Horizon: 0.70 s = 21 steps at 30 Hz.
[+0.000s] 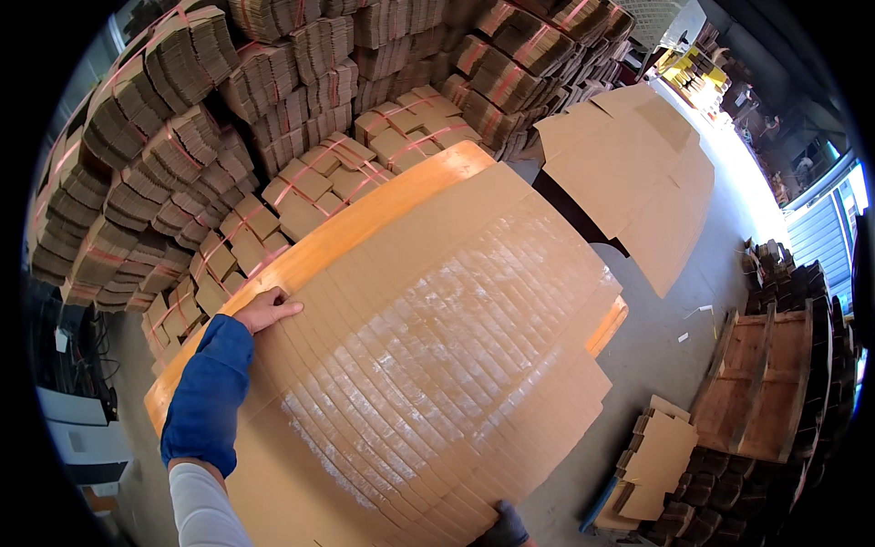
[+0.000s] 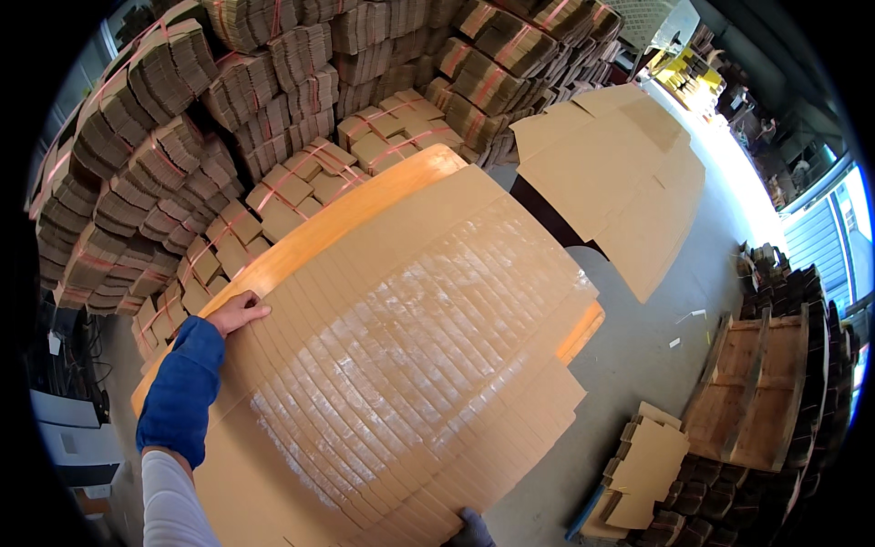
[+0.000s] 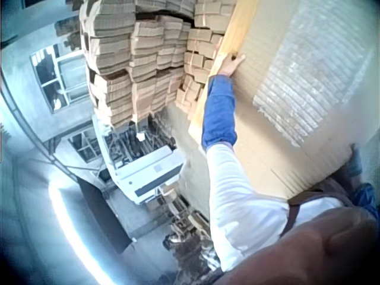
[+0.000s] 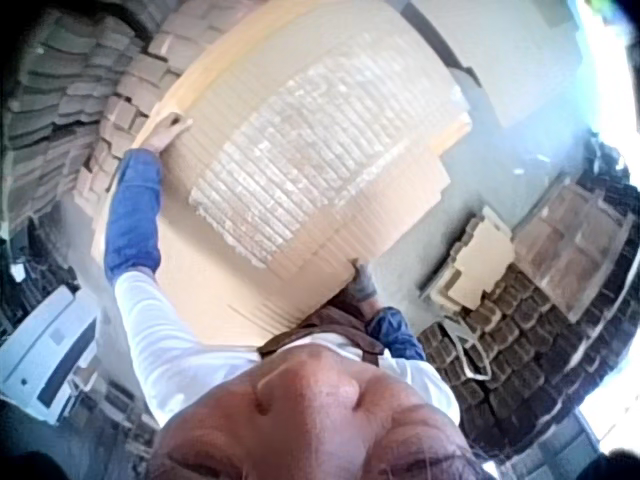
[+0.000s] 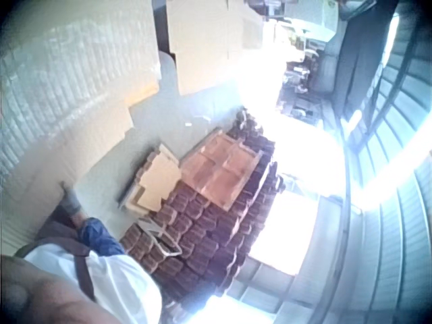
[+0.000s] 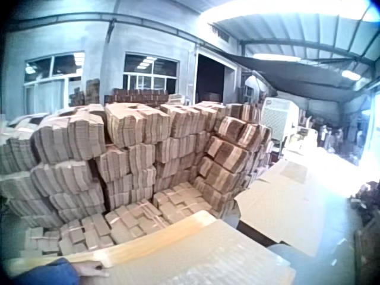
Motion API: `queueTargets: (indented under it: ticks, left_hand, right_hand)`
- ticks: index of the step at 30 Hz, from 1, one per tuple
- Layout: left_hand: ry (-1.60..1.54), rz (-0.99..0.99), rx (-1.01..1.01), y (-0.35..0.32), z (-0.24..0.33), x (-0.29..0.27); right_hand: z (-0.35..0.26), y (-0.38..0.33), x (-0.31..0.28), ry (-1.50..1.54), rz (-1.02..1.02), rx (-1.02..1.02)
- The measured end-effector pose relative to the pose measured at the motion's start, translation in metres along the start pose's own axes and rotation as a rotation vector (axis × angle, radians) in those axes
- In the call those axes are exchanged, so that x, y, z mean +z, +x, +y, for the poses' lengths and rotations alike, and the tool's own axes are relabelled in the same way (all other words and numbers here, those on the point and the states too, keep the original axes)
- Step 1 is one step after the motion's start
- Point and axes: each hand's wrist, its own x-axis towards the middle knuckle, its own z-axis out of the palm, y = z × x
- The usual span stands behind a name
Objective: The person applies glue to a stack of corrugated cardboard sheets using a brush. They then pick up printed cardboard box blanks, align them on the table, and fold the flaps to assemble the boxes. The process involves handling multiple box units and stacking them.
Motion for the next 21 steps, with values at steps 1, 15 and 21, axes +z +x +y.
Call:
queueTargets:
  ticks: [1, 15, 21]
  left_hand:
    - [0.027, 0.023, -0.001, -0.004, 0.006, 0.003]
    - [0.013, -0.005, 0.010, -0.004, 0.007, 0.011]
    - [0.019, 0.045, 0.000, 0.001, -0.001, 0.018]
  right_hand:
    - [-0.011, -0.007, 0.011, -0.257, -0.026, -0.103]
    - [-0.001, -0.004, -0.020, -0.226, -0.128, 0.041]
    - [-0.001, -0.010, -0.014, 0.297, -0.128, 0.246]
